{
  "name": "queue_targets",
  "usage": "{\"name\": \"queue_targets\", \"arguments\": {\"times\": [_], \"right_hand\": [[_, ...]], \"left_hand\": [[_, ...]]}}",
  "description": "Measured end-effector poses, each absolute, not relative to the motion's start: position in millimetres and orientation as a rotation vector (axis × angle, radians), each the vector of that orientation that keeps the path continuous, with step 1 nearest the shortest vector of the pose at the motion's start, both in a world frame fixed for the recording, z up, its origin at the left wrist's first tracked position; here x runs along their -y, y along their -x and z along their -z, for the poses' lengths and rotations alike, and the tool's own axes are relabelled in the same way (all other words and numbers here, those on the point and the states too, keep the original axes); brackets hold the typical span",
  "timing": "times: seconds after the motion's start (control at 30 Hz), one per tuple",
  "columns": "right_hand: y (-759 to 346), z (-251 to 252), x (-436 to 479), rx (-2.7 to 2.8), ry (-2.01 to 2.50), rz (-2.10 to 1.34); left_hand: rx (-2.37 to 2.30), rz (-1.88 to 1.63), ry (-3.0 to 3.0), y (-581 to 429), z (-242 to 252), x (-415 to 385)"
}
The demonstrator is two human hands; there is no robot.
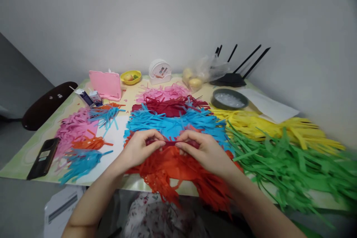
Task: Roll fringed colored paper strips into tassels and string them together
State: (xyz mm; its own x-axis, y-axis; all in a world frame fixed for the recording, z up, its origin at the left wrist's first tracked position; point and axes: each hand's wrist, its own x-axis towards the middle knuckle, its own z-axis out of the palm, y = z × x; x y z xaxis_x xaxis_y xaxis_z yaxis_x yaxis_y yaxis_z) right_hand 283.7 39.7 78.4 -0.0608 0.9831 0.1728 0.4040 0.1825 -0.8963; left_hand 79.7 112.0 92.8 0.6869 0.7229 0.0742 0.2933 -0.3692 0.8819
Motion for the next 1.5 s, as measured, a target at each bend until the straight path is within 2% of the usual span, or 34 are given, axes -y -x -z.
{"name": "queue_targets", "arguments": {"times": [0.33,0.67,0.83,1.0,1.27,1.5], "right_hand": [[-288.1,-79.7,-34.8,1.635,1.37,-0.855],[-290.0,-70.6,-33.8,1.577,1.337,-0.909],[-290.2,-65.0,-33.6,1.497,1.371,-0.837],[-287.0,-57.5,-34.2,1.265,1.219,-0.942],[-289.1,-50.5,-37.7,1.262,1.133,-0.857],[-281.1,-51.4,-36.9,1.155,1.14,-0.829]], "left_hand": [[-0.788,-0.491,-2.003,-82.7,-101.9,-110.8],[-0.698,-0.428,-1.585,-83.1,-90.5,-109.3],[-0.703,-0.539,-1.492,-82.4,-86.0,-111.8],[-0.657,-0.628,-1.326,-80.8,-78.6,-113.7],[-0.571,-0.686,-1.167,-82.7,-73.2,-114.7],[-0.511,-0.88,-1.307,-85.1,-64.5,-107.2]]}}
